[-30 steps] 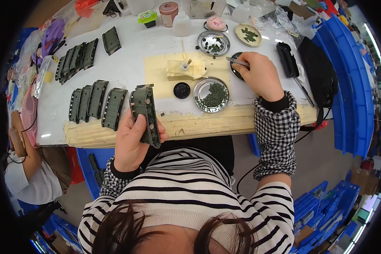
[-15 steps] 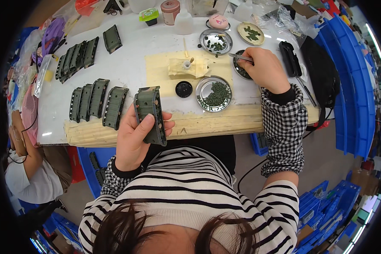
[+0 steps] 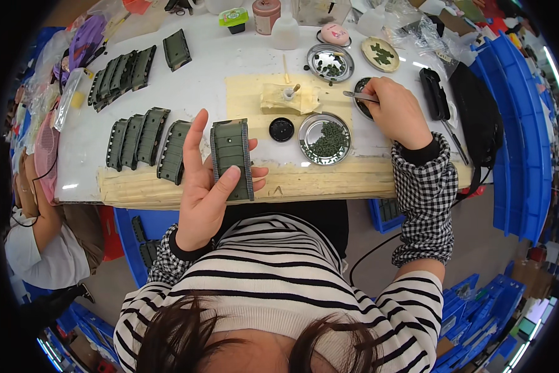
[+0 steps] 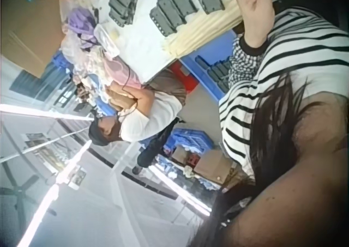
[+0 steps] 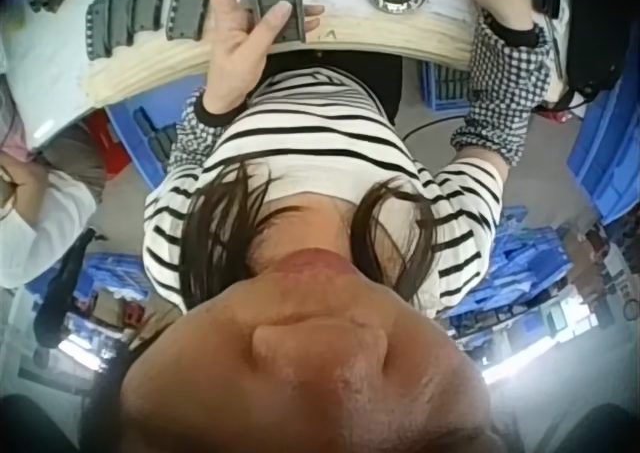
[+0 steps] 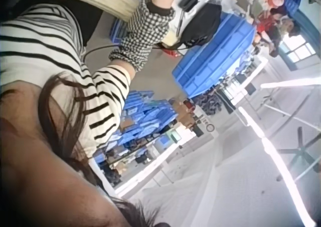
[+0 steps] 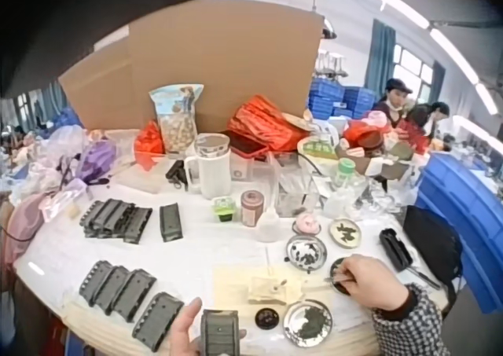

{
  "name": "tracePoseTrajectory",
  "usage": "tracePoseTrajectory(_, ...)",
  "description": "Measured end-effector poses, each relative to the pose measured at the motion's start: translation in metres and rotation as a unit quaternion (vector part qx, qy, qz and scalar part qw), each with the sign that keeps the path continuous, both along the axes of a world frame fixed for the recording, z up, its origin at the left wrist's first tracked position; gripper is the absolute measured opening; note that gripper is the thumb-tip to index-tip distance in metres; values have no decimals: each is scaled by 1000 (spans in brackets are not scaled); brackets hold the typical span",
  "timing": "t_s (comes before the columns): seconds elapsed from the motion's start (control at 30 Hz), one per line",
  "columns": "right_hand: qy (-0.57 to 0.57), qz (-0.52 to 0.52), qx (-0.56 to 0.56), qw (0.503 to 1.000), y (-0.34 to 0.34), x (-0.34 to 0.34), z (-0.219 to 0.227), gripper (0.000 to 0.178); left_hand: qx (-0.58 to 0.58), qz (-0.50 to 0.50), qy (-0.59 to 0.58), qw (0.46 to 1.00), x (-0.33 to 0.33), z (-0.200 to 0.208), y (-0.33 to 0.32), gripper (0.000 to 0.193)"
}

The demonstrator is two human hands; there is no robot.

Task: Applying detailing or adhesive to small plastic toy tank components at a factory workbench.

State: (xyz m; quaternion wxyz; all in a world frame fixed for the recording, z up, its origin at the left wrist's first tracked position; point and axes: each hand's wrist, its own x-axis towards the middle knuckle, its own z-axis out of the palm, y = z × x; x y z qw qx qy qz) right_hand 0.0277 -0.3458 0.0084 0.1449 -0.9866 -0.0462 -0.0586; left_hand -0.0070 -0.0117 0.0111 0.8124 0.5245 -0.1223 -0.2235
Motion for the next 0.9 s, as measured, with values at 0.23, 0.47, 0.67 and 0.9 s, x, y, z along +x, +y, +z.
tracePoseTrajectory(0.23,45,-24,101,994,3,3,9,16,5,-17,1,1000,-1,-5,4,46)
tracePoseTrajectory(0.47,11,-42,111,993,-8,5,5,15,-31,-34,30,998,1,-7,4,28)
tracePoseTrajectory(0.67,32,-34,100,994,0,5,13,18,-35,-39,30,998,2,-7,4,27)
tracePoseTrajectory(0.9,41,-20,42,998,-7,7,6,18,-34,-46,37,998,1,-7,5,23)
